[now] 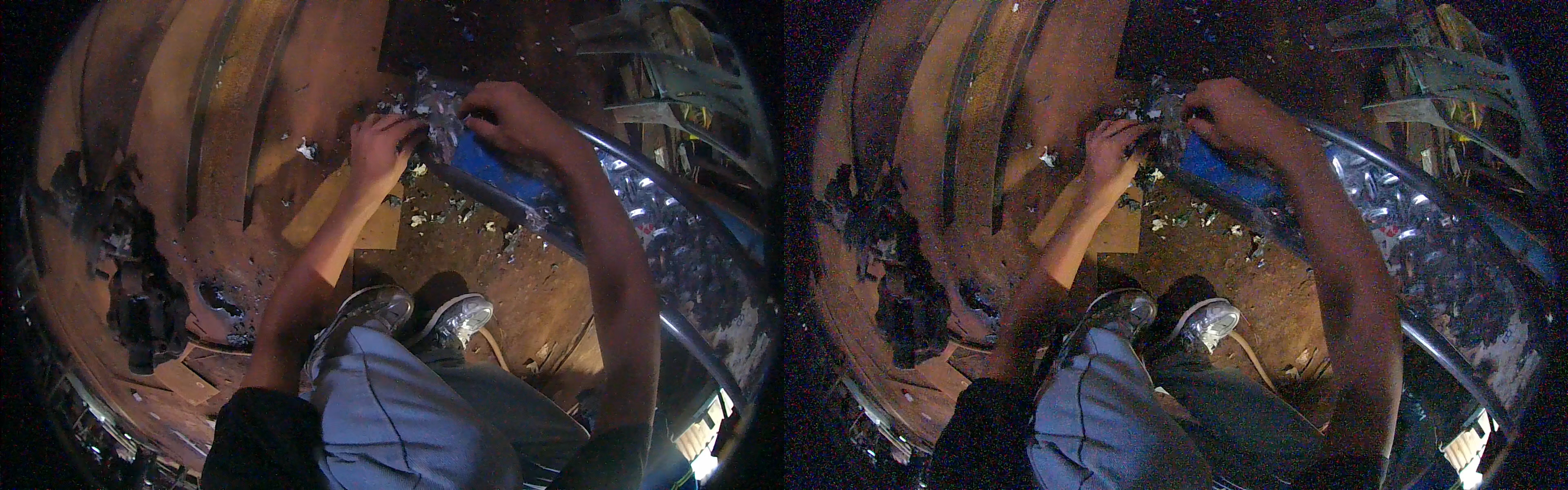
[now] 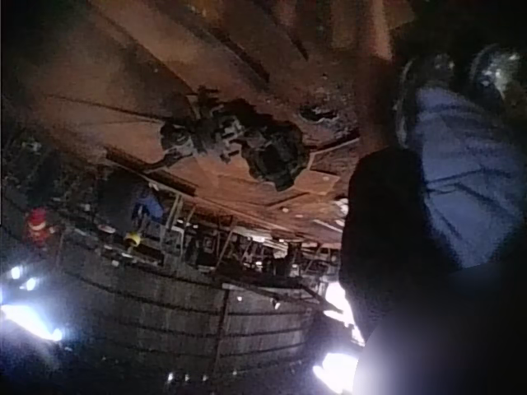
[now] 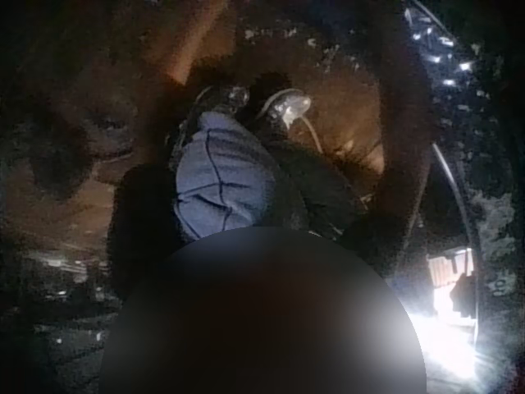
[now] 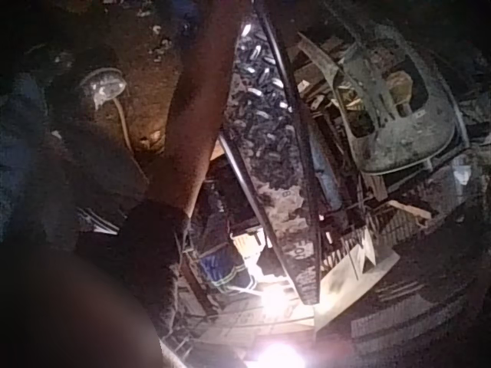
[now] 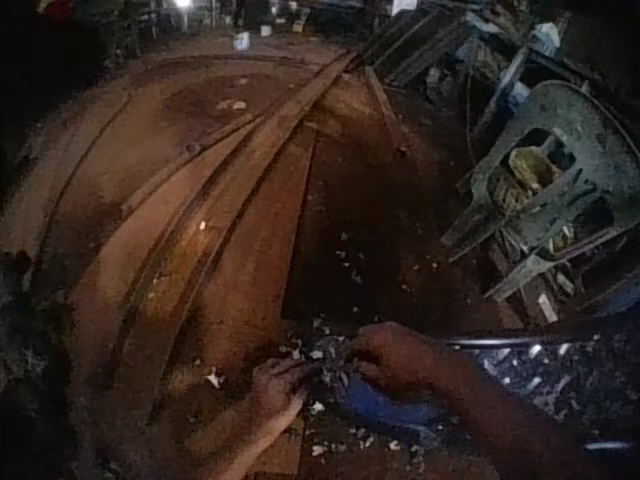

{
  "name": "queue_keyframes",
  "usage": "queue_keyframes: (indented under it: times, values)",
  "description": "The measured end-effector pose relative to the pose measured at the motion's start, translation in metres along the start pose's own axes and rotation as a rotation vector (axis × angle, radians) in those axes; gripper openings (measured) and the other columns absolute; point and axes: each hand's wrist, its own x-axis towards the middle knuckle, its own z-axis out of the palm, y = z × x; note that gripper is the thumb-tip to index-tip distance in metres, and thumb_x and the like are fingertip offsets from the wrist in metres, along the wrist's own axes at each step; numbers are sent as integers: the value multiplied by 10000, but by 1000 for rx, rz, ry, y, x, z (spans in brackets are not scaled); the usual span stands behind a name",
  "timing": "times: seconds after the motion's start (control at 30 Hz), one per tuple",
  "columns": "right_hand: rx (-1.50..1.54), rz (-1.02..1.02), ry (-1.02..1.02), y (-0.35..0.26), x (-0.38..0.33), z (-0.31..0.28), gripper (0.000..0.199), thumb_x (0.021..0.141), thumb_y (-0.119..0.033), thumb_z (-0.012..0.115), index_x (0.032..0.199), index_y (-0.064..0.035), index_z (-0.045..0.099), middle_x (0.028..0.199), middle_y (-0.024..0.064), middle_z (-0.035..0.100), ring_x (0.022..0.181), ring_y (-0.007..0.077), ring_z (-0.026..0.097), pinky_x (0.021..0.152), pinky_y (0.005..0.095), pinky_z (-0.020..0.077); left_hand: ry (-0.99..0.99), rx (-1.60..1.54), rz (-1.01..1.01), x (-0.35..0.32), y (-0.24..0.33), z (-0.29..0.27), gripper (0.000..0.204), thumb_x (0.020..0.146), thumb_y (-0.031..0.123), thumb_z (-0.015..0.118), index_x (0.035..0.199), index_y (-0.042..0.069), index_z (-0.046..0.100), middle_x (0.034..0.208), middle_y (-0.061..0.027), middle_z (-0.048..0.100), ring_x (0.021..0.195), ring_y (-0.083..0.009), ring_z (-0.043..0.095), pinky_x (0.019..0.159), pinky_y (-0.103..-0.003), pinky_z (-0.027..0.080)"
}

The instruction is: The person sits on the floor and uses their hands to peel paint and debris from a curved metal frame. They repeatedly scrape and pull at the surface, removing flakes and exposing the underlying material.

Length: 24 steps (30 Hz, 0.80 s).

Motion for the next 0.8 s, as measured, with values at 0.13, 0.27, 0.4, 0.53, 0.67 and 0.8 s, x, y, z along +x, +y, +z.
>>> queue_keyframes:
  times: [0.13, 0.27, 0.4, 0.53, 0.67, 0.8]
  values:
    - [-4, 3, -3, 0, 0, 0, 250, 780, -164, 649, 993, -33, 653, 958, 192, 640, 922, 364, 615, 836, 427, 495, -19, 72, 68, 3, -4, -2, 179, 776, 194, 647, 945, 175, 704, 979, -10, 666, 944, -242, 577, 890, -448, 350]
    - [25, 13, -3, 0, -1, 1, 259, 780, -166, 655, 1004, -36, 651, 966, 192, 638, 933, 363, 611, 843, 427, 491, -32, 164, 156, 8, -8, -5, 158, 788, 212, 633, 931, 191, 698, 977, -4, 664, 960, -228, 571, 888, -443, 341]
    - [0, 0, 22, -1, -2, 3, 236, 787, -151, 647, 995, -39, 651, 972, 175, 634, 937, 348, 605, 848, 417, 482, -124, 249, 169, 12, -5, -3, 187, 795, 195, 611, 969, 145, 657, 948, -35, 647, 966, -231, 567, 865, -437, 345]
    - [-9, 1, 5, -2, -2, 2, 231, 788, -149, 643, 987, -34, 650, 978, 176, 633, 943, 350, 602, 850, 418, 480, -188, 332, 181, 14, -3, 2, 215, 792, 156, 583, 988, 72, 611, 952, -84, 626, 980, -250, 559, 854, -444, 346]
    - [10, 18, -5, -2, -2, 1, 248, 772, -163, 655, 981, -30, 653, 981, 192, 638, 943, 367, 607, 850, 430, 485, -203, 381, 204, 16, -1, 5, 234, 785, 143, 570, 997, 46, 589, 975, -114, 614, 990, -272, 549, 849, -452, 345]
    - [-14, -19, 25, -1, -2, 2, 208, 789, -139, 639, 967, -33, 649, 942, 171, 631, 905, 345, 605, 834, 411, 481, -220, 317, 159, 15, 6, 5, 257, 781, 145, 580, 1016, 40, 577, 985, -126, 613, 996, -291, 544, 839, -464, 348]
